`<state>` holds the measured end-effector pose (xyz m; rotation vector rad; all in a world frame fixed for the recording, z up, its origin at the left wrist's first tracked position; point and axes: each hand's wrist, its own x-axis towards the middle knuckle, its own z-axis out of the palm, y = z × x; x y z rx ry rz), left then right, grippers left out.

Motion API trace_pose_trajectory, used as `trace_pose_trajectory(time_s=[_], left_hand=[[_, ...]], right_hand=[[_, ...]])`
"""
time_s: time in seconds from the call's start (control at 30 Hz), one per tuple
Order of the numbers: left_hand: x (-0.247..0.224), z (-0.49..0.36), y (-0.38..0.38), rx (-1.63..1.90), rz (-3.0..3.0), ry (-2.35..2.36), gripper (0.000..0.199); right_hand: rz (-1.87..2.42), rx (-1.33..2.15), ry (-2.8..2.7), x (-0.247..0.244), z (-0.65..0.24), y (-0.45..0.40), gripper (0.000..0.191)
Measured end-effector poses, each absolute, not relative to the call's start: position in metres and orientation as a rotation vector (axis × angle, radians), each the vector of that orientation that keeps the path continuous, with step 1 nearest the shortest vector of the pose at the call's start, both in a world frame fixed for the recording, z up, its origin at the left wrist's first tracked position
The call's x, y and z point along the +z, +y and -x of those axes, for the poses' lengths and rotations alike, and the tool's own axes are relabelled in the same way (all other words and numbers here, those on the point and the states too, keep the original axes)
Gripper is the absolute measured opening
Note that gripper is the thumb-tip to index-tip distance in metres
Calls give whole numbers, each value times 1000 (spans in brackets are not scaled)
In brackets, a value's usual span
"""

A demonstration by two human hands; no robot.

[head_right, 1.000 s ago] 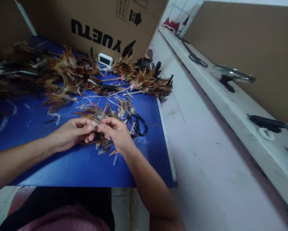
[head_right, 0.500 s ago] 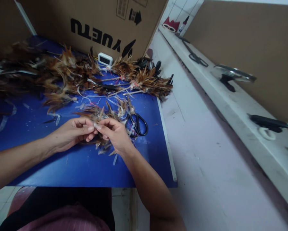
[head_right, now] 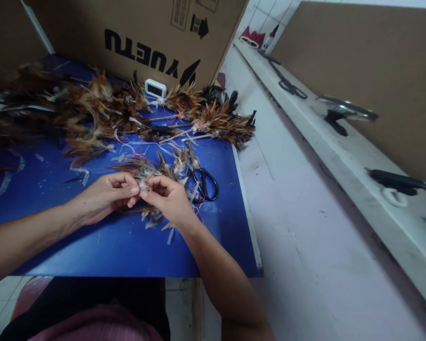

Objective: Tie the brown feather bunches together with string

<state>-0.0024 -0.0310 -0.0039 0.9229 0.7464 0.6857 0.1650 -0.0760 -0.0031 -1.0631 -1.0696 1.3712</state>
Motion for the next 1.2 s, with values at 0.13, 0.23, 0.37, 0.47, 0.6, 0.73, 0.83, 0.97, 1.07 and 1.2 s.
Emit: trace_pose_trajectory(time_s=[0.13,0.23,0.37,0.47,0.6,0.73,0.83,0.97,1.07,1.2], left_hand=[[-6,3,-31,698,-960,745,28],[-6,2,-32,695,-984,770,27],[-5,2,-33,680,-1006,782,28],[-5,2,-33,677,-985,768,26],[-4,2,-32,648,-987,777,23],[-3,4,-32,605,-1053,813,20],[-4,5,-31,585,-1096,815,20],[-5,6,-30,584,-1088,809,20],[-3,5,-29,639,-1036,824,23],[0,8,-23,746,-969,780,22]], right_hand=[[1136,1278,-1127,3,-162,-78,21],[1176,1172,-1184,4,-162,-79,14],[1210,1076,-1247,3,-164,-79,10],[1206,1038,-1276,2,-165,-79,8],[1205,980,-1327,1,-165,-79,6],[1213,929,-1373,0,-167,-79,7],[1203,901,-1404,1,-167,-79,5],[1201,942,-1369,1,-166,-79,4],[1211,1006,-1296,2,-168,-79,11],[1260,926,-1313,5,-176,-79,11]])
